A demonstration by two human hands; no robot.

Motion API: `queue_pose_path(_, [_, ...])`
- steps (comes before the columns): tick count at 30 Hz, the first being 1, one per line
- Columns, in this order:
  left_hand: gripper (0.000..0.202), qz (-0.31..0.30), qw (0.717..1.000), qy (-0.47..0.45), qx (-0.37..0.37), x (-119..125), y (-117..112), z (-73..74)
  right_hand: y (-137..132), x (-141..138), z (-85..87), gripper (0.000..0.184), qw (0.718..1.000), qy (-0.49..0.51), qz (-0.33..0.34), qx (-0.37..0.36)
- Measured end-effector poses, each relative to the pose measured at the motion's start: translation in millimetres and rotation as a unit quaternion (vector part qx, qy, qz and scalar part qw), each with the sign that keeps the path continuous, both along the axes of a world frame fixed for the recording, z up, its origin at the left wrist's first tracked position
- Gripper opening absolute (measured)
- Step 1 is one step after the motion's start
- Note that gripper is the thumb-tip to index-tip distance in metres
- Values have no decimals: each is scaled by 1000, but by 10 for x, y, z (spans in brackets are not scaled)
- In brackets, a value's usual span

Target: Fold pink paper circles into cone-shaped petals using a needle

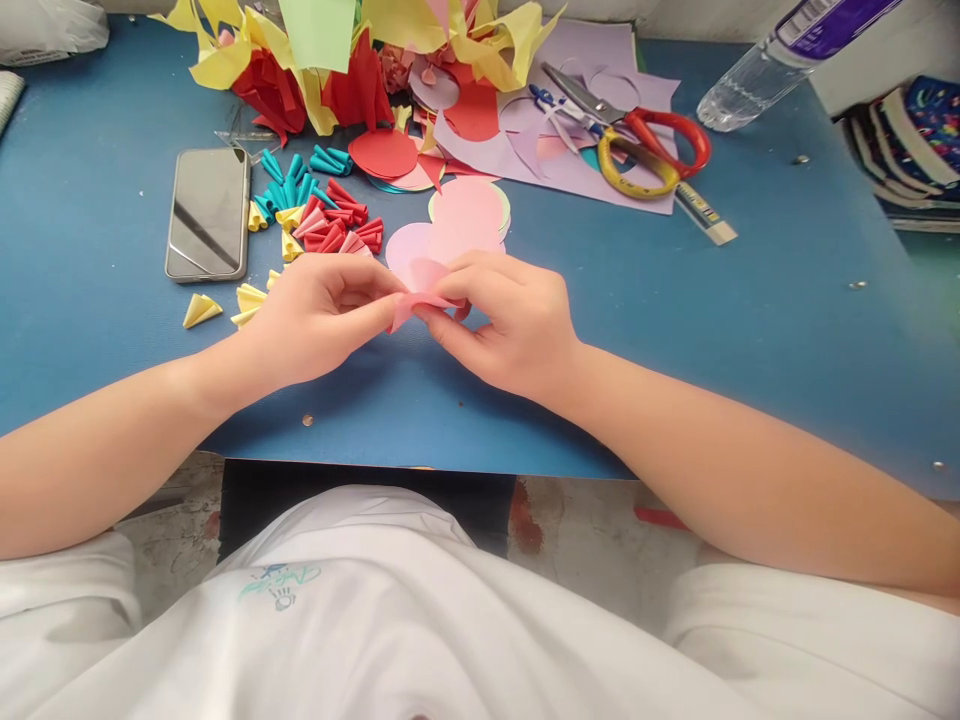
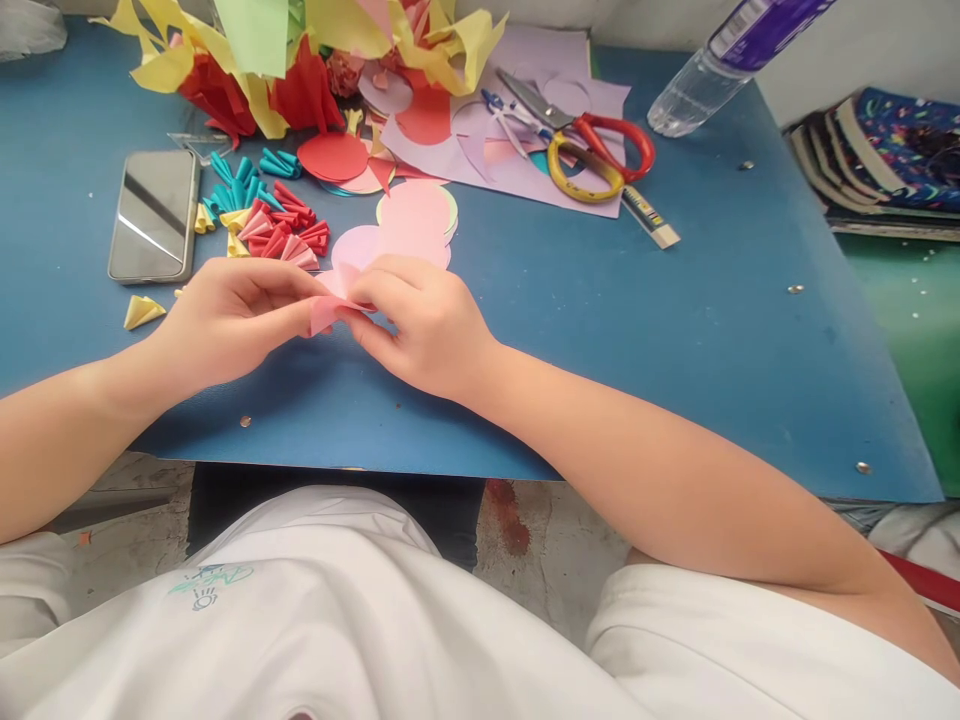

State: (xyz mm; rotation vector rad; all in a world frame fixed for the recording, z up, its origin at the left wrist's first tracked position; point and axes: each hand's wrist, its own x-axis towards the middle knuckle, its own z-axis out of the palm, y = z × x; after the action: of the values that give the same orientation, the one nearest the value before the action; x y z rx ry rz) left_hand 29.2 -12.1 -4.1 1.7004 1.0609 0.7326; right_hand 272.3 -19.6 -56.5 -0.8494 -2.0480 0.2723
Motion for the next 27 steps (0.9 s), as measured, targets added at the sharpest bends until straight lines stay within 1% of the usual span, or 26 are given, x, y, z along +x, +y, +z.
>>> queue_pose_path(2, [32, -17, 1000, 1, 1, 6, -2, 42, -6, -8, -16, 16, 1000, 12, 5, 10])
queue_pose_path(4, [38, -32, 999, -6, -1, 7, 1, 56, -12, -16, -43, 16, 998, 39, 14, 40])
queue_pose_path(5, [36, -38, 999, -17, -3, 5, 4, 49, -17, -20, -56, 21, 997, 53, 18, 53])
queue_pose_path(7, [27, -53, 998, -46, -5, -3, 13, 12, -30, -28, -70, 35, 995, 71, 24, 64])
queue_pose_path(8, [23, -59, 996, -59, -4, -9, 17, -12, -37, -31, -71, 42, 995, 74, 26, 57])
queue_pose_path(9, [23, -65, 995, -70, -3, -16, 21, -37, -44, -34, -69, 47, 996, 74, 30, 42])
queue_pose_path(11, [30, -71, 994, -81, -2, -32, 28, -78, -53, -36, -65, 51, 996, 85, 34, -1])
queue_pose_path(13, [34, -74, 994, -86, 2, -50, 36, -108, -52, -35, -65, 49, 993, 107, 44, -30])
queue_pose_path(14, [36, -77, 993, -89, 8, -58, 42, -122, -47, -32, -66, 46, 991, 119, 51, -32])
queue_pose_path(17, [46, -90, 990, -94, 58, -79, 74, -174, -26, -22, -63, 32, 990, 128, 62, -9])
queue_pose_path(18, [45, -95, 988, -94, 77, -82, 86, -193, -21, -20, -57, 27, 991, 121, 63, -1])
queue_pose_path(20, [32, -98, 986, -90, 103, -81, 99, -216, -15, -18, -38, 21, 992, 108, 66, 11])
queue_pose_path(22, [17, -85, 986, -83, 114, -71, 89, -205, -19, -24, -14, 15, 992, 109, 65, 7])
queue_pose_path(23, [13, -72, 988, -77, 115, -64, 76, -185, -25, -30, -1, 11, 991, 115, 62, -11])
queue_pose_path(25, [11, -42, 993, -55, 100, -49, 41, -123, -44, -45, 24, 6, 987, 130, 56, -76])
queue_pose_path(27, [9, -30, 996, -38, 79, -35, 12, -52, -68, -60, 44, 10, 977, 143, 51, -151])
